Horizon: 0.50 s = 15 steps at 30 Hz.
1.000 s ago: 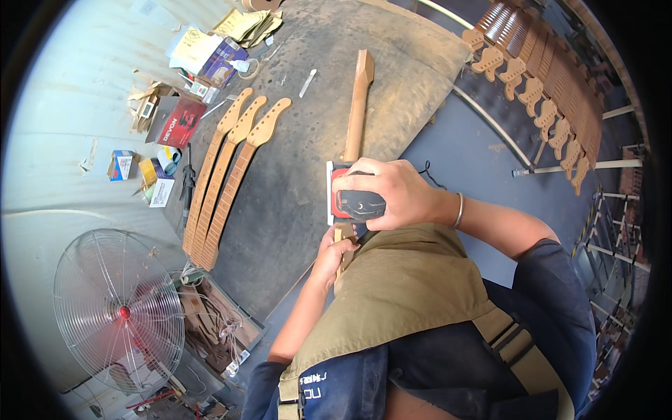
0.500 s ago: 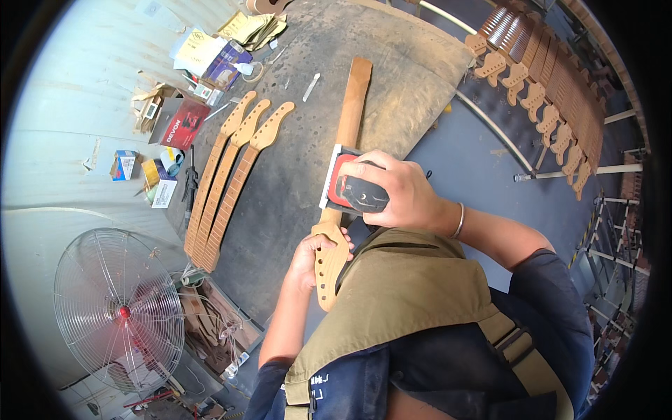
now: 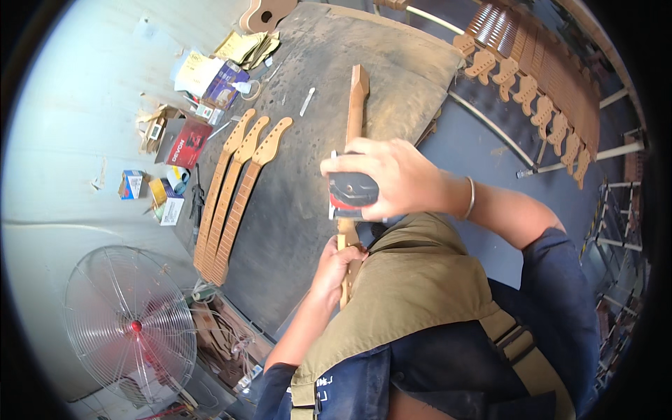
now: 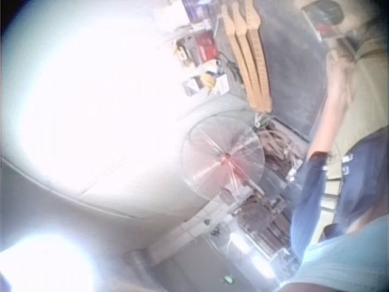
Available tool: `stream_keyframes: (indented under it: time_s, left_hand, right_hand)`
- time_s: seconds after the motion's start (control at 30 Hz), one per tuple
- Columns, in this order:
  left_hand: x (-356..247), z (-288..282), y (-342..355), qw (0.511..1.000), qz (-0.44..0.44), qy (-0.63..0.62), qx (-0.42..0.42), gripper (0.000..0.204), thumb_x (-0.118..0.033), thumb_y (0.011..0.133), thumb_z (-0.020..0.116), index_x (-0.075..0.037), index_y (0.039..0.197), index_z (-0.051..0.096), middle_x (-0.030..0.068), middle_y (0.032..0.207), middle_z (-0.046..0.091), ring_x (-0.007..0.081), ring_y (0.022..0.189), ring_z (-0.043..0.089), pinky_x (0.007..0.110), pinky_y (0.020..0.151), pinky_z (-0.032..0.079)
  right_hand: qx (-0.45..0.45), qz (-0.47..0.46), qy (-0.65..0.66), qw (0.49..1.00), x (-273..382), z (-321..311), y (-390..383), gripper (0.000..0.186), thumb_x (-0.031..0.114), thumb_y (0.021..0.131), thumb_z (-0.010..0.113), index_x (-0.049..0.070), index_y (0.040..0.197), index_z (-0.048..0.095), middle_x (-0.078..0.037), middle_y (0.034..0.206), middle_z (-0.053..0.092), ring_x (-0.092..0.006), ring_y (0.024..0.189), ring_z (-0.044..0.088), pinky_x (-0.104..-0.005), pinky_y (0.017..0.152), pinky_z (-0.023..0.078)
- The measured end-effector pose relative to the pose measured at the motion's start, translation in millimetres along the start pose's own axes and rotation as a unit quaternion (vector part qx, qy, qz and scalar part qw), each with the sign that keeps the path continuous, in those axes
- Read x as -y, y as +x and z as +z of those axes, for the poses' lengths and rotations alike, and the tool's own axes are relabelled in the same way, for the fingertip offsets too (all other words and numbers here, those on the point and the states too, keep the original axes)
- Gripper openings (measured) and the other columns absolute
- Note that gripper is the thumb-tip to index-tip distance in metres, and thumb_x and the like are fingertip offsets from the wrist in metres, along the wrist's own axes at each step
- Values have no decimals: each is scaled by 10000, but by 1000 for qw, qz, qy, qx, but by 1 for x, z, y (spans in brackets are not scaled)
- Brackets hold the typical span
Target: The person selects a wooden guitar neck from a rack and places it on a workbench. They then use a handheld electric sander to smooth the surface of the neck, moving the tool along the fretboard and headstock while holding the neck steady.
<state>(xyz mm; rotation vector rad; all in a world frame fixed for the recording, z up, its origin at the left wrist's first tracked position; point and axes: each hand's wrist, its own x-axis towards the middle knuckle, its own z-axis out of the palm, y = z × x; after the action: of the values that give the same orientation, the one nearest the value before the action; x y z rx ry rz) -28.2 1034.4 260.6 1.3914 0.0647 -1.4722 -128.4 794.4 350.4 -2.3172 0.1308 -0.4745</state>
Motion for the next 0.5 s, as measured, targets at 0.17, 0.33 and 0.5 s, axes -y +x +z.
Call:
stream_keyframes:
  time_s: [0.17,0.33,0.5]
  left_hand:
    - [-2,16,-5,995,43,90,-21,476,33,791,708,-18,1201,471,69,1047,575,169,933,597,317,854,517]
    - [-3,25,-13,990,55,123,-42,527,-19,790,734,-2,1241,462,70,1065,565,154,967,571,303,892,493]
    - [-3,15,-8,988,45,143,-47,531,-18,794,730,-3,1254,466,73,1075,581,155,947,583,301,864,502]
  right_hand:
    - [35,-53,-60,996,-6,-13,19,602,269,725,867,176,1291,684,-118,1012,685,-345,860,717,-441,732,581]
    - [55,-57,-101,992,-4,-10,22,643,287,704,877,188,1310,684,-129,991,679,-342,844,712,-451,704,570]
    - [76,-63,-91,991,-1,-9,22,661,299,707,890,184,1321,674,-127,991,671,-354,839,711,-451,704,569]
